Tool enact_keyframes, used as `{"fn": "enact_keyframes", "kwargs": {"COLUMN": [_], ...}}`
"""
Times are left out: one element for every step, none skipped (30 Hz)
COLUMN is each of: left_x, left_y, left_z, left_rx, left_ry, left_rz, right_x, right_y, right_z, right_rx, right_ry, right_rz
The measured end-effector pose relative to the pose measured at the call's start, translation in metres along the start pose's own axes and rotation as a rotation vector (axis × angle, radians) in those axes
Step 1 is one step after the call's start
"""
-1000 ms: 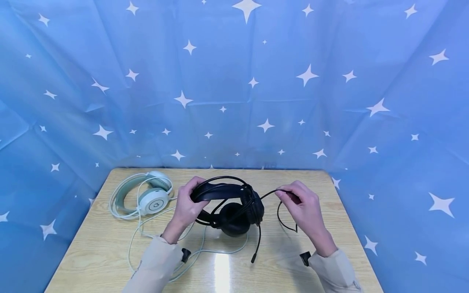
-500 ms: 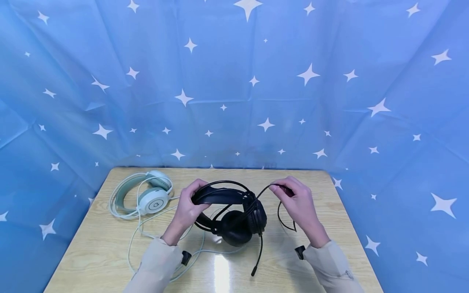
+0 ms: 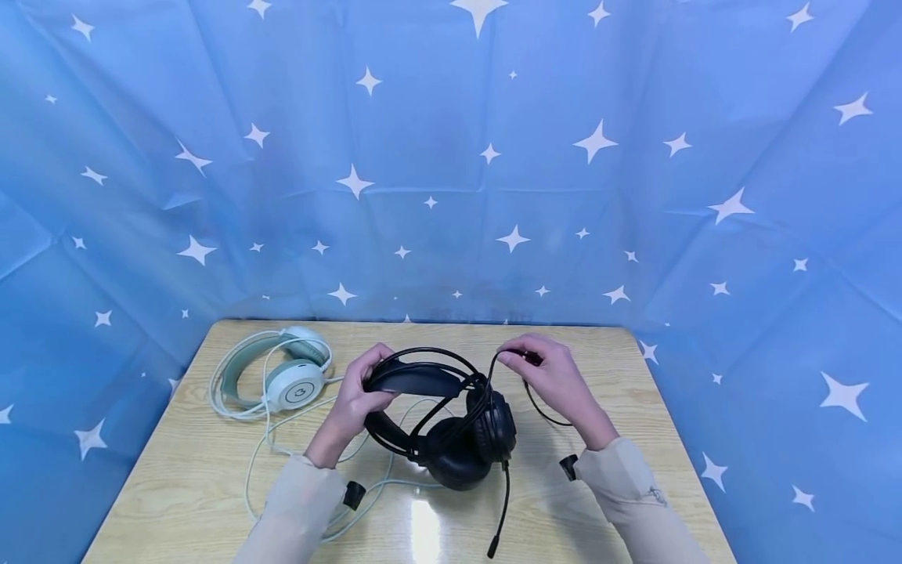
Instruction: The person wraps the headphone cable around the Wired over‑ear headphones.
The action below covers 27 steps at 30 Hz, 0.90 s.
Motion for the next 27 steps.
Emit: {"fn": "enact_keyframes", "kwargs": {"left_x": [0.0,0.0,0.0,0.0,0.0,0.0,0.001,0.001,0.001,0.002,0.002,0.002,0.002,0.002,0.003,0.003,0.003,0.003,0.003,0.002,0.002,0.002,0.002,0.002,0.001,0.001,0.001], "left_y": [0.001,0.002,0.003,0.004,0.005,0.006,0.007,0.008,0.009,0.01,0.011,0.012,0.014,0.015,0.016,0.017,0.018,0.019,0.02,0.02,0.02,0.02,0.02,0.02,0.02,0.02,0.02], "left_z": [0.001,0.002,0.003,0.003,0.003,0.003,0.003,0.003,0.003,0.004,0.004,0.004,0.005,0.005,0.005,0.006,0.006,0.007,0.007,0.008,0.008,0.008,0.008,0.008,0.008,0.008,0.008], "left_rx": [-0.032,-0.07,-0.103,-0.142,-0.18,-0.217,-0.255,-0.296,-0.333,-0.365,-0.395,-0.426,-0.457,-0.486,-0.515,-0.548,-0.582,-0.616,-0.648,-0.678,-0.706,-0.735,-0.764,-0.794,-0.824,-0.851,-0.878], "left_ry": [-0.009,-0.016,-0.019,-0.019,-0.017,-0.013,-0.005,0.002,0.006,0.009,0.008,0.005,0.002,-0.003,-0.007,-0.011,-0.013,-0.012,-0.01,-0.009,-0.004,0.0,0.007,0.013,0.021,0.03,0.041], "left_rz": [0.018,0.038,0.055,0.073,0.091,0.109,0.129,0.147,0.161,0.173,0.183,0.192,0.2,0.205,0.21,0.216,0.222,0.229,0.233,0.233,0.235,0.235,0.233,0.228,0.223,0.218,0.216], "right_x": [0.002,0.003,0.005,0.006,0.006,0.007,0.007,0.007,0.007,0.007,0.007,0.007,0.007,0.007,0.006,0.006,0.006,0.005,0.004,0.003,0.002,0.001,0.0,-0.001,-0.002,-0.003,-0.004], "right_y": [0.003,0.007,0.011,0.014,0.018,0.021,0.026,0.03,0.033,0.037,0.04,0.043,0.046,0.047,0.049,0.052,0.055,0.057,0.06,0.063,0.067,0.07,0.072,0.074,0.076,0.077,0.078], "right_z": [0.0,0.0,0.0,0.0,0.0,0.0,0.0,0.001,0.002,0.003,0.004,0.004,0.004,0.004,0.003,0.001,-0.001,-0.003,-0.004,-0.005,-0.006,-0.006,-0.005,-0.005,-0.005,-0.005,-0.004], "right_rx": [0.017,0.032,0.048,0.064,0.082,0.105,0.12,0.141,0.16,0.176,0.195,0.212,0.22,0.238,0.249,0.266,0.29,0.313,0.331,0.348,0.366,0.386,0.405,0.414,0.426,0.445,0.468], "right_ry": [-0.006,-0.011,-0.017,-0.023,-0.027,-0.027,-0.024,-0.032,-0.042,-0.052,-0.056,-0.057,-0.059,-0.06,-0.048,-0.031,-0.014,0.004,0.018,0.026,0.029,0.029,0.028,0.03,0.026,0.018,0.011], "right_rz": [0.031,0.059,0.085,0.108,0.128,0.148,0.168,0.184,0.196,0.207,0.219,0.23,0.237,0.24,0.248,0.26,0.275,0.29,0.306,0.32,0.335,0.349,0.359,0.362,0.36,0.355,0.35]}}
Point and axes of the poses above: each hand's wrist, its own x-axis towards the middle knuckle, its own y-axis out of the palm, z = x × y, the point moved 9 cm from there along x, towards the middle knuckle, and after that the axes turned 11 degrees about -x, right-handed, at the moved point
